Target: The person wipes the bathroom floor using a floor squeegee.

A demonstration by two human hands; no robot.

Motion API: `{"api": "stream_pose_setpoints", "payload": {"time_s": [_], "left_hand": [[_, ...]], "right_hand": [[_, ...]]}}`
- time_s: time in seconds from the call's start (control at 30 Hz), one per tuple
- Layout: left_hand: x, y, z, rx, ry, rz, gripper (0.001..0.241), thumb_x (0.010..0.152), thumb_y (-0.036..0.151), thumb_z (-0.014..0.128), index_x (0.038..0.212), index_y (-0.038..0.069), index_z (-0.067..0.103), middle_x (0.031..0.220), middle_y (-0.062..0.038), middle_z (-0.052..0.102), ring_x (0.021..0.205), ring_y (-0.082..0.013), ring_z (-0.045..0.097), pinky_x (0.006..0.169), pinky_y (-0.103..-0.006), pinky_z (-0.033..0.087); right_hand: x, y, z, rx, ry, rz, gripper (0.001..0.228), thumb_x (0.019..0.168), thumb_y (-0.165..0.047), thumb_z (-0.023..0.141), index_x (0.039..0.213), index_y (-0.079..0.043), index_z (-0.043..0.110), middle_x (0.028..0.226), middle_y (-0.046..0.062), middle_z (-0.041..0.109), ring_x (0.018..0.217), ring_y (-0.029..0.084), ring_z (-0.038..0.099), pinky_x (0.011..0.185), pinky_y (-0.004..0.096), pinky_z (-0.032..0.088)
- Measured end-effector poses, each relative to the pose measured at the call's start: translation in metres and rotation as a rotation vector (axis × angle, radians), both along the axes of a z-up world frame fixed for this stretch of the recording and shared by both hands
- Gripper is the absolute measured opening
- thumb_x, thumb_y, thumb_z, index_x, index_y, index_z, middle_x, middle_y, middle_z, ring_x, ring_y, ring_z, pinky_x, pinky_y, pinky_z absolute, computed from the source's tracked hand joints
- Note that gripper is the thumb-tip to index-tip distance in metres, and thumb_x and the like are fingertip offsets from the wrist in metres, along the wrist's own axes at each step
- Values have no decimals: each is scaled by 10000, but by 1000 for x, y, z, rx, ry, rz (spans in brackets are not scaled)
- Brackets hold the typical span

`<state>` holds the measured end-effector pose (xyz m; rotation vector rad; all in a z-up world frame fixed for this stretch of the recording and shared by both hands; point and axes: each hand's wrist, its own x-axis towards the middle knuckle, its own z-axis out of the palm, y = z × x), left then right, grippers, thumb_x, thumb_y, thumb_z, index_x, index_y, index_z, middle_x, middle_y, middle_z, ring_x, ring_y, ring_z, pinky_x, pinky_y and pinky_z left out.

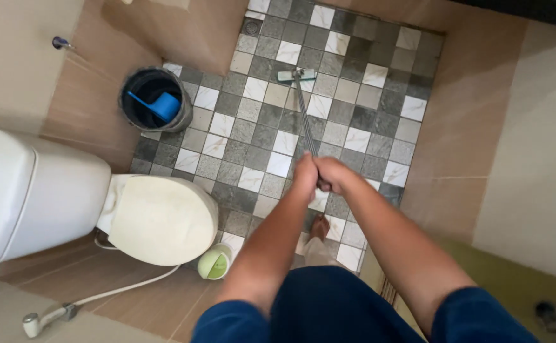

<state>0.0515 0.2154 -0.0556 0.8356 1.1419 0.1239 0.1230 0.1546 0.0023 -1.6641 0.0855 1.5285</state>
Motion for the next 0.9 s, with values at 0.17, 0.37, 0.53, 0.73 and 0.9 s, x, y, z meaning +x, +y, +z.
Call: {"api": "stream_pose_setpoints", "payload": {"time_s": [0.17, 0.37, 0.53, 0.73, 0.9], "left_hand": [[-51, -64, 41, -197, -8, 120, 423, 1047, 497, 416, 1031, 117, 601, 784, -55, 571, 638, -194, 521, 518, -367, 426], [-88, -118, 87, -311, -106, 125, 356, 1046, 466, 406, 1053, 153, 575, 770, -31, 536, 628, -168, 510, 530, -344, 433], [-72, -116, 67, -316, -71, 225, 385, 1049, 482, 389, 1054, 133, 552, 810, -49, 559, 674, -176, 536, 556, -344, 454], [-14, -48, 13, -20, -56, 331, 449, 1051, 463, 409, 1059, 55, 595, 920, -88, 627, 794, -181, 570, 659, -370, 491], [35, 33, -12, 4, -117, 217, 485, 1060, 475, 383, 1015, 42, 596, 775, -123, 586, 601, -250, 521, 507, -422, 420]], "right_hand": [[-31, -68, 0, 16, 44, 67, 409, 995, -394, 461, 758, -88, 595, 581, 55, 536, 415, 158, 403, 370, 319, 275], [-59, -120, 48, -8, 109, 140, 344, 1005, -374, 443, 848, -95, 570, 635, 39, 505, 457, 136, 389, 387, 301, 263], [-46, -104, 43, 1, 129, 162, 339, 1007, -371, 436, 883, -99, 596, 637, 47, 518, 454, 143, 394, 389, 310, 269], [3, -31, -7, 143, 142, 43, 342, 1028, -367, 499, 851, -107, 631, 617, 22, 548, 455, 150, 456, 410, 326, 319], [50, 44, -38, 37, 67, 102, 405, 1015, -415, 502, 717, -144, 547, 546, 18, 474, 385, 140, 346, 364, 326, 221]]}}
